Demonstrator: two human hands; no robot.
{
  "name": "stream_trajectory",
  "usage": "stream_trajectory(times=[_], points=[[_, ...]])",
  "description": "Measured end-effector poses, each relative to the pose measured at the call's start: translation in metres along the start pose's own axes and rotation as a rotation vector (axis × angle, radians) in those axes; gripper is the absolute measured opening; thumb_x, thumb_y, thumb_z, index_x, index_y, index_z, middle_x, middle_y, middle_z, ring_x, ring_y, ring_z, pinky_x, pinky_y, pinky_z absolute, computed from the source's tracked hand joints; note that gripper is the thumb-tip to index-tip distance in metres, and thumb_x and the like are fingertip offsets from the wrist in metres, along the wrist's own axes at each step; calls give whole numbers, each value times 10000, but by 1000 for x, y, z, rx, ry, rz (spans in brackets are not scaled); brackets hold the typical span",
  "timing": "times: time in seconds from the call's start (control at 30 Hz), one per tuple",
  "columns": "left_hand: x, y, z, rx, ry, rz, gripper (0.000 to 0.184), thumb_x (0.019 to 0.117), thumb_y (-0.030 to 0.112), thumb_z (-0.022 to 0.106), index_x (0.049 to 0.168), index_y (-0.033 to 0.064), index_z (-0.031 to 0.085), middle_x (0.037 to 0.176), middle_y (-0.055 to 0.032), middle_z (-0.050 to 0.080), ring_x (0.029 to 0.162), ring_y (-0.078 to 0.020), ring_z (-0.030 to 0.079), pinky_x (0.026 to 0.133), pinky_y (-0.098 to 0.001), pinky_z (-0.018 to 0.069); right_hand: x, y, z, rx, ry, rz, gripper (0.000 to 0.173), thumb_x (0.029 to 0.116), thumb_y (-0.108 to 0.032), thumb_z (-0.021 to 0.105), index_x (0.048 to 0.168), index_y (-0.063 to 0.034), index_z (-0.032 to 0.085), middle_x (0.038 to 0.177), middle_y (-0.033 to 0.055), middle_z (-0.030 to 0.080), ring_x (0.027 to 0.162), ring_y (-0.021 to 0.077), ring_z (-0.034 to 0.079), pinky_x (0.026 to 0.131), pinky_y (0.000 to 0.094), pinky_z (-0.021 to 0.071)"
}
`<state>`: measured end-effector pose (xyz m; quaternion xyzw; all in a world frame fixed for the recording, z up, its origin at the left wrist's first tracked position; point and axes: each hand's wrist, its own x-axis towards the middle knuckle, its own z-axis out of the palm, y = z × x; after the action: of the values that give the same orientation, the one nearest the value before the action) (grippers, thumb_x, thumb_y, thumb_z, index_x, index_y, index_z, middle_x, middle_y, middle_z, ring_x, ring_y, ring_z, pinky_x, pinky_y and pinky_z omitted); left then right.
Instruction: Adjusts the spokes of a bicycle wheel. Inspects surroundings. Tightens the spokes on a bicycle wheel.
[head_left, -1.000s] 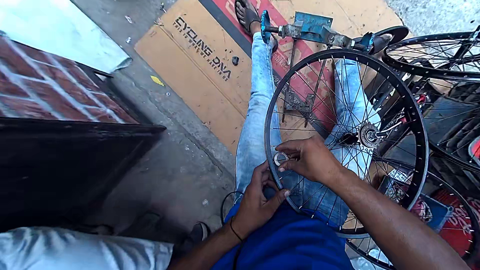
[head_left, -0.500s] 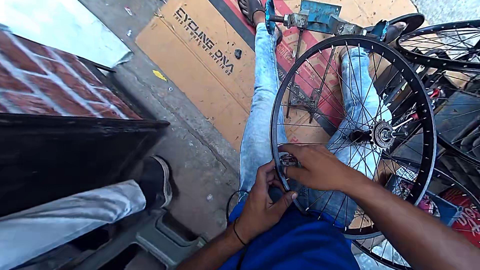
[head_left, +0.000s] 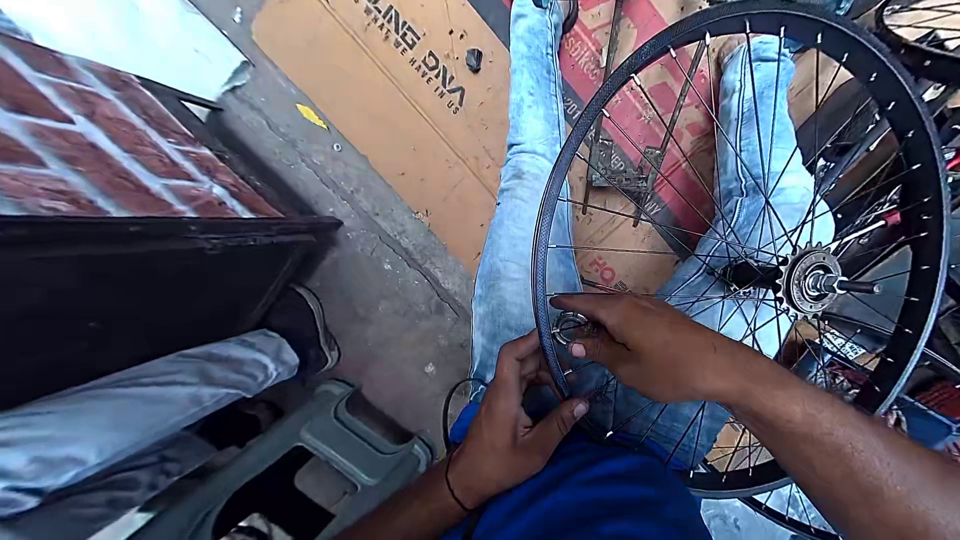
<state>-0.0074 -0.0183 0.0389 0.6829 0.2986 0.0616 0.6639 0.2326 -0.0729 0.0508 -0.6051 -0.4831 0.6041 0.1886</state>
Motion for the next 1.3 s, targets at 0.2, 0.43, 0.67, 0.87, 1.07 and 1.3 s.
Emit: stream_trajectory(times=[0.2, 0.43, 0.67, 0.87, 1.07, 1.3], points=[[0, -4, -1, 9, 4, 2, 812, 919, 209, 763, 1552, 162, 257, 1251, -84, 653, 1018, -236, 698, 905, -384, 613, -1, 1, 28, -246, 327, -63, 430, 941, -332, 718, 1344, -202, 644, 947, -21, 726, 818, 169, 701, 686, 439, 583], [1, -7, -3, 13, 9, 28, 823, 908, 205, 771, 1558, 159, 270, 1231, -74, 679, 1010, -242, 711, 900, -395, 622, 12, -9, 57, -490, 774, -179, 84, 940, -119, 645, 863, -91, 625, 625, 38, 567, 540, 227, 598, 456, 386, 468], [-2, -13, 0, -9, 83, 18, 803, 879, 254, 775, 1489, 67, 287, 1145, -99, 699, 942, -241, 721, 812, -345, 632, 1, 4, 42, -624, 482, -302, 144, 1027, -183, 586, 1045, -94, 698, 752, 59, 654, 673, 246, 669, 568, 428, 547], [-2, -14, -2, 18, 111, 41, 835, 866, 288, 768, 1494, 31, 282, 1130, -89, 702, 880, -222, 720, 746, -314, 630, 4, 2, 42, -723, 510, -364, 115, 1002, -152, 592, 993, -82, 683, 735, 60, 644, 665, 241, 667, 560, 408, 545], [4, -10, -3, 8, 114, -16, 802, 868, 241, 746, 1497, 35, 292, 1068, -75, 719, 859, -207, 725, 753, -312, 627, 8, 6, 48, -717, 574, -333, 133, 1016, -145, 586, 1067, -78, 690, 769, 72, 659, 715, 252, 686, 584, 409, 560], [-1, -9, -5, -8, 62, 26, 807, 897, 257, 777, 1529, 121, 294, 1070, -67, 709, 892, -225, 715, 795, -359, 628, 7, 13, 36, -723, 646, -410, 153, 1017, -132, 583, 1085, -72, 706, 786, 81, 677, 640, 254, 675, 516, 406, 541]])
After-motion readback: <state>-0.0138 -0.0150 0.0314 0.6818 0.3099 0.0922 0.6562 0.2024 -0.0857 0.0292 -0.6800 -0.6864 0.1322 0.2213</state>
